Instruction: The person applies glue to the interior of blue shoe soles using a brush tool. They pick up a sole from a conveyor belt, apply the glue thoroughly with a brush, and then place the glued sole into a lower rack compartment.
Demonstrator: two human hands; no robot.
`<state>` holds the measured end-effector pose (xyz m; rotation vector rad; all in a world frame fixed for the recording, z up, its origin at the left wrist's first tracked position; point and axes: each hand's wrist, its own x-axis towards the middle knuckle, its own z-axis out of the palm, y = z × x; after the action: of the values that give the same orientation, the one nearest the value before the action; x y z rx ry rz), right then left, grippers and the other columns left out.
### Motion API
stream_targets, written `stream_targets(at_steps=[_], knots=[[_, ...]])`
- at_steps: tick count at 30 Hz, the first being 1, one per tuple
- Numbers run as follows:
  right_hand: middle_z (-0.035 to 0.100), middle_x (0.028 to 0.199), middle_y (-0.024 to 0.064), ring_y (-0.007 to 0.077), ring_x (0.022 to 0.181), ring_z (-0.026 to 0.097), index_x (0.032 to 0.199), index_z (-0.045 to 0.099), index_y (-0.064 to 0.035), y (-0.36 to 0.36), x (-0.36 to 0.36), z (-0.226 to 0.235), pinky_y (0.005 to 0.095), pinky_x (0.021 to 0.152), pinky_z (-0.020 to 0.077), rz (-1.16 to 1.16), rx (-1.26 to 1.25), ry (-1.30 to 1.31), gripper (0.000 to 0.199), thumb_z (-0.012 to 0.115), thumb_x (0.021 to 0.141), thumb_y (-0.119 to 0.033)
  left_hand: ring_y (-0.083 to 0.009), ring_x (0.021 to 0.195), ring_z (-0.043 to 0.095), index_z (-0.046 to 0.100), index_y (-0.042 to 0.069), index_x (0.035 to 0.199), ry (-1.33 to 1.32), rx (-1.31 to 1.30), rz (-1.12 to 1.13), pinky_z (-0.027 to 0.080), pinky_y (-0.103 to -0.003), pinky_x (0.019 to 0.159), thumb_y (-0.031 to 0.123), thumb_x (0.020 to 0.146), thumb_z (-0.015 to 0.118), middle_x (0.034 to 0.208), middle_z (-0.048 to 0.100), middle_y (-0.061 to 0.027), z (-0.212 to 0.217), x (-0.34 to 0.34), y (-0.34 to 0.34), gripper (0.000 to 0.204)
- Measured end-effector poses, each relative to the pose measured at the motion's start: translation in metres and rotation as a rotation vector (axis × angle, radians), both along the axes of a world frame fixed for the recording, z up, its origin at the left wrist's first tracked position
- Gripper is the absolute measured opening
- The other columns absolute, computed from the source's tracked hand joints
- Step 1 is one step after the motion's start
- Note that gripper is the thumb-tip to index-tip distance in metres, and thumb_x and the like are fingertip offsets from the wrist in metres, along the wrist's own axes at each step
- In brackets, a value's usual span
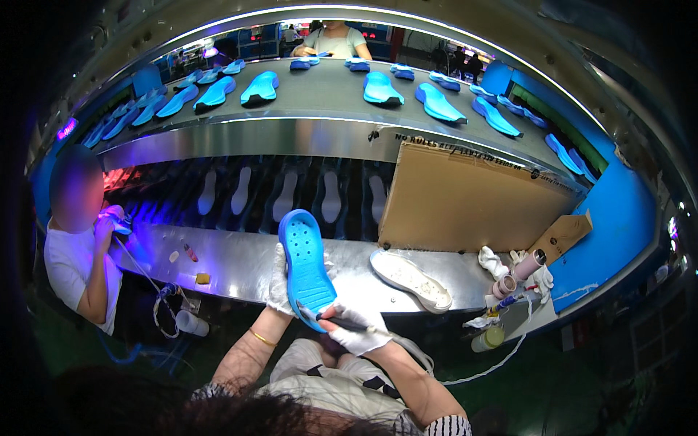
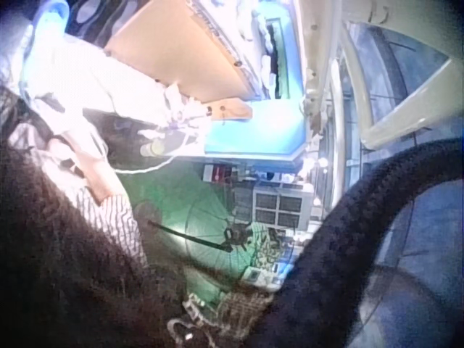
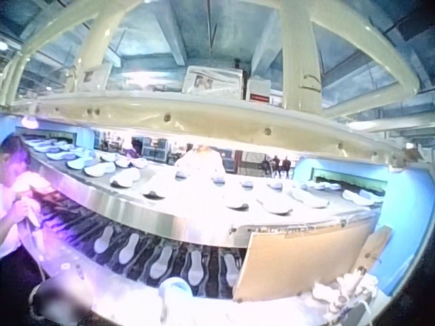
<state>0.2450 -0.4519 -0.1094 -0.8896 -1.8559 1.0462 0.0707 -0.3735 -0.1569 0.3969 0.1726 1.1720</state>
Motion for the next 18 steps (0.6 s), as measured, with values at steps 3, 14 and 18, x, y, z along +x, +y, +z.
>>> stream_targets(at_steps=[3, 14, 18], knots=[[0.062, 0.073, 0.0031, 0.0089, 0.067, 0.056, 0.082, 0.062, -0.0014, 0.007, 0.010, 0.014, 0.0234, 0.062, 0.0457, -0.104, -0.063, 0.067, 0.009, 0.067, 0.077, -0.006, -0.0301, 0.109, 0.050, 0.036, 0.006, 0.131, -0.231, 0.070, -0.043, 0.041, -0.045, 0.094, 0.067, 0.080, 0.041, 0.124, 0.047, -0.0165, 0.000, 0.001, -0.010, 0.079], [0.062, 0.078, 0.0092, 0.0147, 0.070, 0.059, 0.080, 0.059, -0.0031, -0.011, 0.004, -0.010, 0.0269, 0.066, 0.0480, -0.058, 0.021, 0.199, 0.017, 0.071, 0.069, 0.000, -0.0308, 0.120, 0.041, 0.027, 0.006, 0.137, -0.153, 0.085, -0.102, 0.031, -0.048, 0.102, 0.069, 0.079, 0.038, 0.136, 0.036, -0.0129, 0.017, 0.025, -0.036, 0.086], [0.064, 0.078, 0.0095, 0.0128, 0.070, 0.061, 0.086, 0.059, -0.0003, -0.007, 0.007, -0.008, 0.0237, 0.065, 0.0490, -0.065, -0.259, 0.426, 0.009, 0.063, 0.079, 0.003, -0.0310, 0.116, 0.045, 0.029, 0.005, 0.136, -0.162, 0.073, -0.044, 0.032, -0.049, 0.102, 0.069, 0.078, 0.041, 0.132, 0.040, -0.0142, 0.021, 0.022, -0.036, 0.087]])
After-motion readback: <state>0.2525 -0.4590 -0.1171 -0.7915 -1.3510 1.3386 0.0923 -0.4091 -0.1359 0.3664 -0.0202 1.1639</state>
